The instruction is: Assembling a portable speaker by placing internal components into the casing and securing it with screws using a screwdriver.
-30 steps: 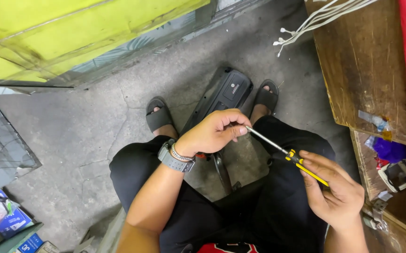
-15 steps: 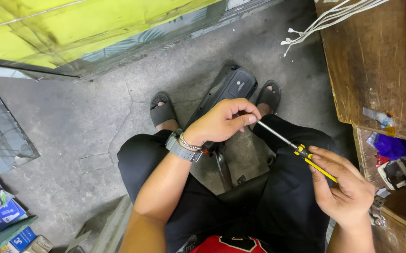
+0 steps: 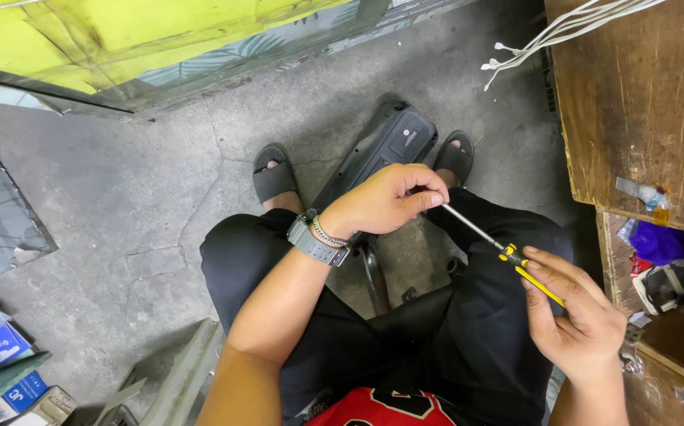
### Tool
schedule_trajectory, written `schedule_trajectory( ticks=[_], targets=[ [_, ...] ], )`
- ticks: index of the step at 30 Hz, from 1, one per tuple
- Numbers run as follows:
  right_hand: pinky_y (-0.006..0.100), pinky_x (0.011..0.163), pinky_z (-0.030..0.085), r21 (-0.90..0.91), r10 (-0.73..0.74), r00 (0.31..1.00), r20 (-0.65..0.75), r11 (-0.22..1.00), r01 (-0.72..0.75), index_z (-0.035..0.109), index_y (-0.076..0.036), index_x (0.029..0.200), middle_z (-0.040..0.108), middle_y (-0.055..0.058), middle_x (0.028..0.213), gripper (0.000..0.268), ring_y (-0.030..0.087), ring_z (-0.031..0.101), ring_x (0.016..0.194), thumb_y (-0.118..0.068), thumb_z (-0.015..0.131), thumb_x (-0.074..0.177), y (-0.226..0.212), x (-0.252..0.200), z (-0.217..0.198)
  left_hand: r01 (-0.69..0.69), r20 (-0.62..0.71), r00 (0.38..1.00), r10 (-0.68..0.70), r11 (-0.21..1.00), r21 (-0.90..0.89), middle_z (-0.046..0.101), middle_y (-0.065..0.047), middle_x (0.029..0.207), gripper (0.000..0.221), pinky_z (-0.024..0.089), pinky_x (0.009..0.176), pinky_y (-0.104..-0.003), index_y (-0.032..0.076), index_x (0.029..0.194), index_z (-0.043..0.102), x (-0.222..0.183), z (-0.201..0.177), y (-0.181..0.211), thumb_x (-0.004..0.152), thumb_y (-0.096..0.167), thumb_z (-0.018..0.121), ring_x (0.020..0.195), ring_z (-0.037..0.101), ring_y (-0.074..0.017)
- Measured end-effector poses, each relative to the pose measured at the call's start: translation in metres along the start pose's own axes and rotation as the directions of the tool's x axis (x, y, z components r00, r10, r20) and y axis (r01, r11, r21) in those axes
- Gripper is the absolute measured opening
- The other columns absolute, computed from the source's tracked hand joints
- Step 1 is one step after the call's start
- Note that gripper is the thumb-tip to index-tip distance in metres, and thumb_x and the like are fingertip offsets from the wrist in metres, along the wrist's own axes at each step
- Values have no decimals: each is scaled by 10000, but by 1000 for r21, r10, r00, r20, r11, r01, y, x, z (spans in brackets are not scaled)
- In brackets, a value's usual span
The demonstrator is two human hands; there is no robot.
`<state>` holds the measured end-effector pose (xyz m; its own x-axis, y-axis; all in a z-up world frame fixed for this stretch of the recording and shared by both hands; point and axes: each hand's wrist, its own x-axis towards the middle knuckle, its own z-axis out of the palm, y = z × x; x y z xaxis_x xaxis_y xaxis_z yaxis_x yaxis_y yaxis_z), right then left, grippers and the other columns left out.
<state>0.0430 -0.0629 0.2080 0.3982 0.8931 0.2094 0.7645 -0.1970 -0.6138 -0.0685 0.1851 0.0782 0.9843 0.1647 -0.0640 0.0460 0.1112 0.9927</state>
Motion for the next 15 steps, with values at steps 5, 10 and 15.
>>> schedule_trajectory(
  ticks=[5, 10, 15],
  targets=[
    [295, 929, 563, -209, 170, 985, 13, 964, -163, 708, 47, 1200, 745, 188, 1163, 289, 238, 732, 972, -69, 773, 943, 16, -28, 9, 59, -9, 998, -63, 972, -228, 546, 40, 708, 125, 408, 548, -214, 108, 972, 691, -1, 2, 3, 1016, 193, 610, 600, 471, -51],
    [258, 878, 533, -125, 452, 889, 70, 888, -442, 680, -57, 1304, 758, 62, 1146, 361, 130, 713, 935, -170, 707, 963, 22, -31, 36, 3, -105, 992, -68, 851, -525, 727, -77, 971, 150, 561, 652, -213, 30, 1056, 722, 0, 6, -3, 975, 149, 679, 663, 600, -98],
    [321, 717, 537, 35, 448, 893, 47, 892, -450, 700, -50, 1196, 752, 96, 951, 271, 240, 717, 801, -75, 720, 927, 22, -22, 67, -77, -169, 985, -26, 816, -573, 692, -88, 929, 146, 583, 642, -227, 16, 1075, 726, 1, 13, -12, 963, 107, 707, 685, 640, -93]
  ],
)
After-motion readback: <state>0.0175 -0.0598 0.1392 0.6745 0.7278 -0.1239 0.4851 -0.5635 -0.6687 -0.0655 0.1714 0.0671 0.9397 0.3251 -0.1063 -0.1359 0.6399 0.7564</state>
